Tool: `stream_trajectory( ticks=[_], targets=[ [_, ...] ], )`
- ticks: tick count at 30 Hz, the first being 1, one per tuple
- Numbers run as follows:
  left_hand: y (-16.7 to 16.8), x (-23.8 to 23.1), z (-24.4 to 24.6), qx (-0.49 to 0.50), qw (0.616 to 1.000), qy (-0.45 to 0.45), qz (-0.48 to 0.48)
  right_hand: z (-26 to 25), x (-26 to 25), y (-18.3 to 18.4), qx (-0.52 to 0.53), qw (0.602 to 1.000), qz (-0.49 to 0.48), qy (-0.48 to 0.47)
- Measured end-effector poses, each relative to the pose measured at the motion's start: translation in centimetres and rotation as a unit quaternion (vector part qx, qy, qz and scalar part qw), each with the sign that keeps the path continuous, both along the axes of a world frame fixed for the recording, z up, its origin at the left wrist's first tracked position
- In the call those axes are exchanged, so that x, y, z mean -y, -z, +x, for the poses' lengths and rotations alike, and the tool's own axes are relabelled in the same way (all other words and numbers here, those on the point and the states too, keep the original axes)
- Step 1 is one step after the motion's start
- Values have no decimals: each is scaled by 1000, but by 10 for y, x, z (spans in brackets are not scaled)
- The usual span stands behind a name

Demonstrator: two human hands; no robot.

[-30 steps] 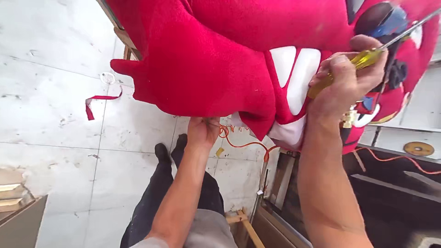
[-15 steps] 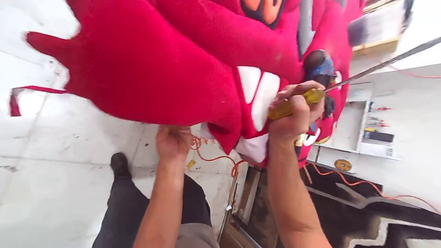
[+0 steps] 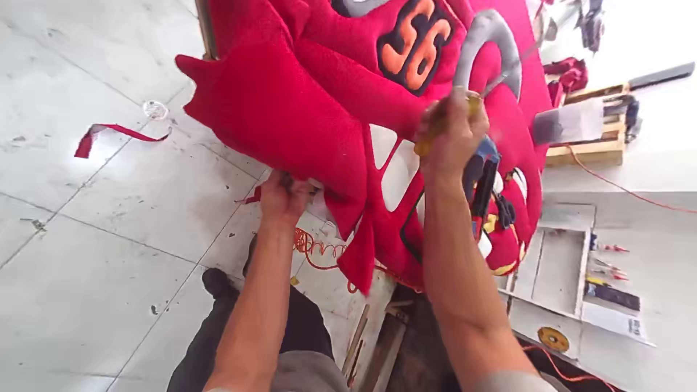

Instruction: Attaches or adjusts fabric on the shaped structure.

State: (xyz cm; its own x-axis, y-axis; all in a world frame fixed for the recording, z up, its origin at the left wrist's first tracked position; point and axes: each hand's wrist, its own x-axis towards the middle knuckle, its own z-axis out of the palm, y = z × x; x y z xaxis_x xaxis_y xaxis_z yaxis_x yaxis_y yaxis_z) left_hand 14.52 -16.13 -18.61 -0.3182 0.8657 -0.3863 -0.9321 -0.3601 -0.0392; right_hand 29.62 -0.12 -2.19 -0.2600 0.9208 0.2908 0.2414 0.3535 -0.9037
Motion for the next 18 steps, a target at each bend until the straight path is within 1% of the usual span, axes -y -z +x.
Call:
stream_trajectory(
  ticks=[2,4,6,8,9,11,12,13,14,15,16,18],
  targets=[
    [6,6,0,-16,999,-28,25,-15,-14,19,33,998,42,-28],
    [12,10,6,-21,997,-64,42,-18,-13,27,43,996,70,-44],
    [6,7,11,-13,999,-51,13,-17,-11,31,36,995,83,-42],
    [0,1,12,6,998,-4,-56,-17,-12,31,36,995,83,-40],
    [1,-2,11,1,993,26,-114,-17,-13,31,39,995,81,-40],
    [19,-7,14,-71,963,73,-250,-19,-12,32,41,995,81,-36],
    [29,-4,18,-120,951,77,-274,-19,-11,33,44,995,81,-31],
    [34,-3,20,-154,949,69,-266,-20,-11,33,47,995,81,-30],
    [34,-3,19,-168,957,64,-226,-21,-13,33,49,995,82,-31],
    [30,-5,20,-148,971,65,-175,-19,-13,34,52,995,84,-30],
    [24,-8,20,-102,985,57,-126,-16,-12,34,57,994,84,-27],
    [15,-19,12,-9,999,-2,-45,-18,-11,34,68,994,81,-19]
  ],
)
